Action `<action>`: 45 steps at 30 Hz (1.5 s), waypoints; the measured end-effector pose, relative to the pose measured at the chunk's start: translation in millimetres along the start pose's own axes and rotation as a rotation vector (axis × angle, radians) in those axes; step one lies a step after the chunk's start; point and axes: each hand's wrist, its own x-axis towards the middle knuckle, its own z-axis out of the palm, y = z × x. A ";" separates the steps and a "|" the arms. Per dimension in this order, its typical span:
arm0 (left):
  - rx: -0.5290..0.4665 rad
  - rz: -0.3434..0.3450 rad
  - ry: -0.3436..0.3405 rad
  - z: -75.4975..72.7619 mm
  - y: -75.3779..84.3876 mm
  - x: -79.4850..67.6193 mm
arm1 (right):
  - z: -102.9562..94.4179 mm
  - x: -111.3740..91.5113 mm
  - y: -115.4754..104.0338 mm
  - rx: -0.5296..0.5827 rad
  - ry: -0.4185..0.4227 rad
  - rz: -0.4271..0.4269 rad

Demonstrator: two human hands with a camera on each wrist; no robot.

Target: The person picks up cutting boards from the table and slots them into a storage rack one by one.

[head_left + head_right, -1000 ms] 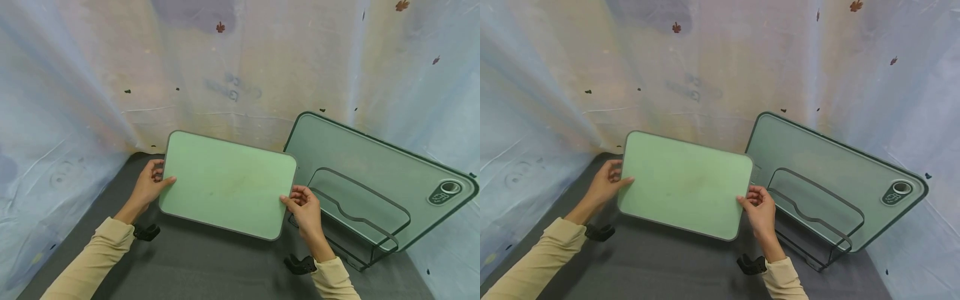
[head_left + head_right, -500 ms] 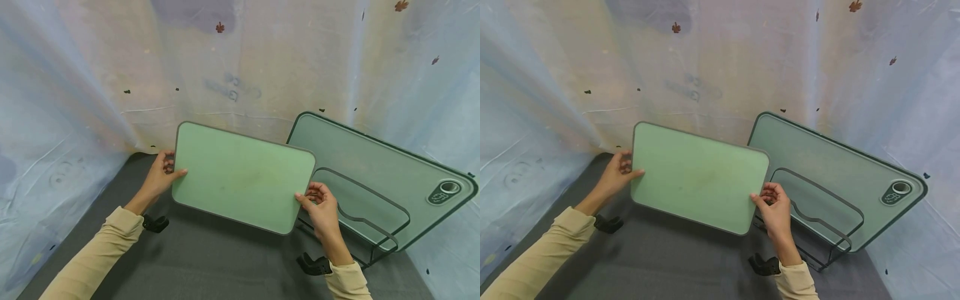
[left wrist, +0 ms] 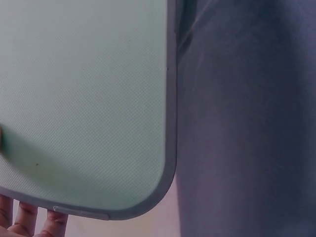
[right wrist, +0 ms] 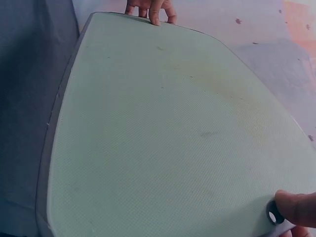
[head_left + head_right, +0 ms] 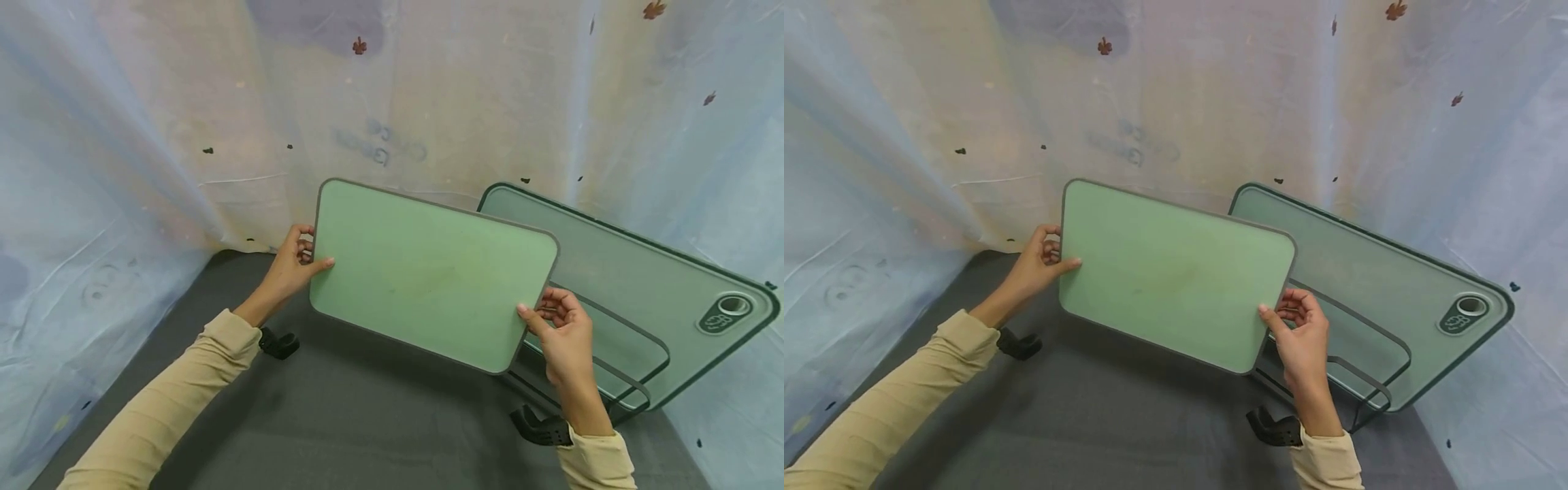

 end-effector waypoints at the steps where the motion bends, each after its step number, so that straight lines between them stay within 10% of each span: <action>1: -0.004 0.005 -0.004 2.1 2.2 2.3 | -2.0 0.3 -2.1 0.008 0.013 0.001; 45: -0.180 0.256 0.048 133.6 76.4 64.4 | -99.7 5.6 -53.2 0.235 0.422 -0.240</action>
